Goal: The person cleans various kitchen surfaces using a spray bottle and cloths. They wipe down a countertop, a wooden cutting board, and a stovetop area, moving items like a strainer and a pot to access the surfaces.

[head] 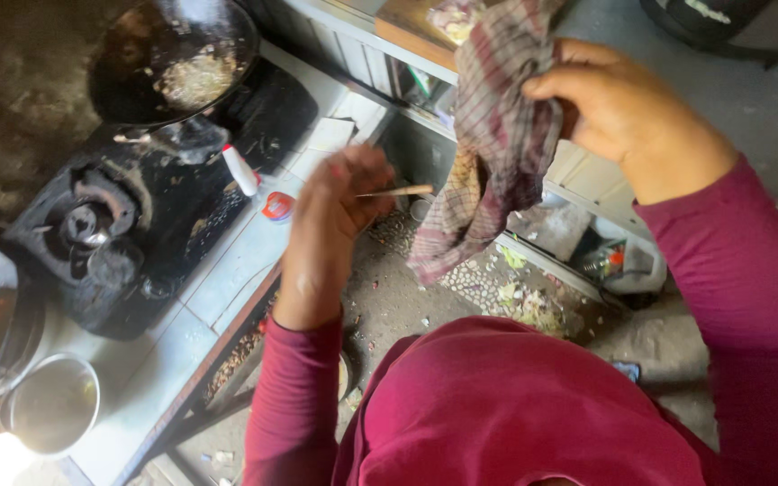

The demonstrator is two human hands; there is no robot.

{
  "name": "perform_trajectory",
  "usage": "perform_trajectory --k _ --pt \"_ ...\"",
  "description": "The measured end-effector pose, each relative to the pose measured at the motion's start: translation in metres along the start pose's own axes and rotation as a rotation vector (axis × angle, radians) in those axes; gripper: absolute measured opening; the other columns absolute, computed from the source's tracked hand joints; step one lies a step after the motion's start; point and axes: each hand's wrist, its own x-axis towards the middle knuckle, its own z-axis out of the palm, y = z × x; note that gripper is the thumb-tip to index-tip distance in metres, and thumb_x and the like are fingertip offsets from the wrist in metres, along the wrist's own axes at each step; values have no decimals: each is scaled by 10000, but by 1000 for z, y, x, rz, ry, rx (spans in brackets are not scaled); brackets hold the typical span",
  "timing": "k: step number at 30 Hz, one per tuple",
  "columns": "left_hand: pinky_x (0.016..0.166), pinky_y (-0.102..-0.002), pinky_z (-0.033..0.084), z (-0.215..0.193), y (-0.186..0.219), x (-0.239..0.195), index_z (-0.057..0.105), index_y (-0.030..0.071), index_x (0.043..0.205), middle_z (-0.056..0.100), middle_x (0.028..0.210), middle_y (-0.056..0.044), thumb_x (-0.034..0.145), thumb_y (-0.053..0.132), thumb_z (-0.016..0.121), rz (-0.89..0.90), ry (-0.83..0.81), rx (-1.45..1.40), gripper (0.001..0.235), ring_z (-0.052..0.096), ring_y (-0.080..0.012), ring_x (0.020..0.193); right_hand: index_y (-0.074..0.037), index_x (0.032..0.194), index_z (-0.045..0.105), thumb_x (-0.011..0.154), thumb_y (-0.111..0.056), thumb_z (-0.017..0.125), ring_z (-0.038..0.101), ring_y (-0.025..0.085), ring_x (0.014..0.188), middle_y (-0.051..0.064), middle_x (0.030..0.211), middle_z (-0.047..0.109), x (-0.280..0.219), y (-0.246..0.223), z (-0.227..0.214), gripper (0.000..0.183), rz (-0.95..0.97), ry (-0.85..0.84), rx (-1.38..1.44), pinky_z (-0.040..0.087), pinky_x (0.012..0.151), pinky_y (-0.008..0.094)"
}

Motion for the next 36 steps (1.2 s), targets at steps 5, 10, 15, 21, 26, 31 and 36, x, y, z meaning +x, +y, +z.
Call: perform_trajectory --k 5,10,15,21,26,31,36 --pt "914 -570 537 -23 -128 -2 571 181 1354 666 1282 -76 994 446 558 -535 -56 -388 447 659 -346 1142 -22 1150 718 951 -181 605 717 239 769 124 948 777 -40 50 50 279 280 -142 -364 589 683 385" --pt "1005 -488 479 -28 -188 21 548 -13 1428 639 1300 -182 1107 337 584 -245 -431 35 476 607 -312 1123 6 1416 610 903 -227 717 617 284 1254 197 1378 689 -67 103 39 574 242 -32 -360 473 1050 398" --pt "984 -411 552 6 -207 50 508 55 1374 679 1263 -86 974 384 431 -980 -215 -524 523 684 -233 1126 -52 1588 266 864 -253 706 470 296 1362 172 1604 348 -120 124 -41 871 217 259 -585 446 1077 443" --pt "941 -375 516 87 -252 102 542 -33 1429 661 1291 -107 1115 280 528 -928 -600 -347 444 628 -213 1122 -26 1506 451 824 -96 718 555 249 1228 128 1398 572 -192 164 -110 735 328 456 43 489 998 395" --pt "944 -324 526 176 -306 174 572 38 1392 662 1258 -123 1003 234 572 -540 -554 337 436 638 -198 1137 25 1341 597 887 69 634 662 244 1050 140 1208 653 -293 122 -208 458 -63 919 338 569 892 362" --pt "1087 -381 473 314 -447 220 422 33 1497 510 1478 -160 948 147 683 -328 -864 467 619 521 -250 1351 -47 1252 661 907 73 604 708 199 1095 84 1224 709 -385 93 -276 369 -409 1496 130 601 948 332" --pt "1099 -419 447 456 -574 278 250 -45 1537 384 1534 -225 845 58 762 18 -732 448 867 455 -315 1368 -1 1233 645 923 -53 795 687 396 1025 203 1137 700 -410 100 -370 349 46 1786 -1191 551 880 491"
